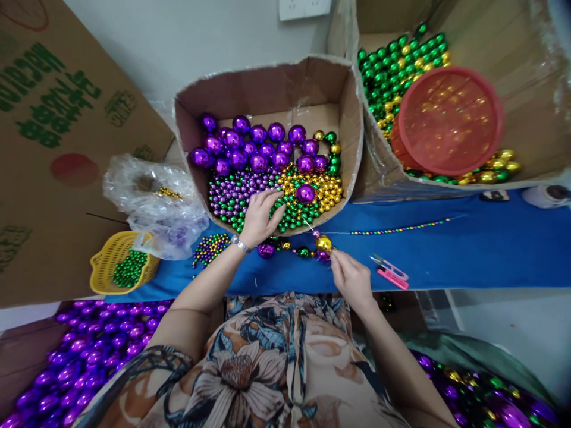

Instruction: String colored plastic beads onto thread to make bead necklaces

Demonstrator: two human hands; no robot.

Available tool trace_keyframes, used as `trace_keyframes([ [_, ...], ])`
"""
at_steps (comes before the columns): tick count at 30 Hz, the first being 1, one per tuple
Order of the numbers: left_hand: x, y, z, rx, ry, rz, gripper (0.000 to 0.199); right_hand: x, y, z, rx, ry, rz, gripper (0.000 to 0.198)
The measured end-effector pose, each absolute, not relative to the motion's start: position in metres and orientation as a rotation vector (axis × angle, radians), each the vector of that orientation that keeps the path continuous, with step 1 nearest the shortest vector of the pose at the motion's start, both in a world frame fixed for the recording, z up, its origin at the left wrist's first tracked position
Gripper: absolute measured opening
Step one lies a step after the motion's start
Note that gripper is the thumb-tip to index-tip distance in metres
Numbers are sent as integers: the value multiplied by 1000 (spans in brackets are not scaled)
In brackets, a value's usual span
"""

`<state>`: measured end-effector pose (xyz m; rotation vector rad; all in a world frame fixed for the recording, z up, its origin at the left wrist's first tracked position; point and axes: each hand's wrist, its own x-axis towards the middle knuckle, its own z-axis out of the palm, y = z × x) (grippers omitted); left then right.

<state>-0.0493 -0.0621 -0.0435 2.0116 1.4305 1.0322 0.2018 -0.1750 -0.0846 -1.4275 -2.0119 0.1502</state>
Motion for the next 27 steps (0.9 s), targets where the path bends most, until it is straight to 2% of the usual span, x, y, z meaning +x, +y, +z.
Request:
trace_keyframes([
  [4, -66, -39, -54, 2405, 1556, 646, 37, 200, -174, -87, -1445, -2012, 115, 26],
  [9, -62, -47, -55, 1905, 1317, 1011, 39, 194, -174, -88, -1459, -2025, 114, 25],
  [15, -49, -70, -41, 1211, 944, 1010, 43, 194, -171, -87, -1463, -2055, 91, 24],
  [19, -47, -75, -39, 1145, 921, 994, 43, 195, -172, -86, -1453, -2077, 33, 24],
  [24, -48, -78, -40, 1422, 966, 963, 50, 195, -173, -84, -1503, -2137, -64, 23],
  [27, -42, -83, -39, 1454, 956, 950, 51, 192, -171, -84, -1492, -2066, -8, 22],
])
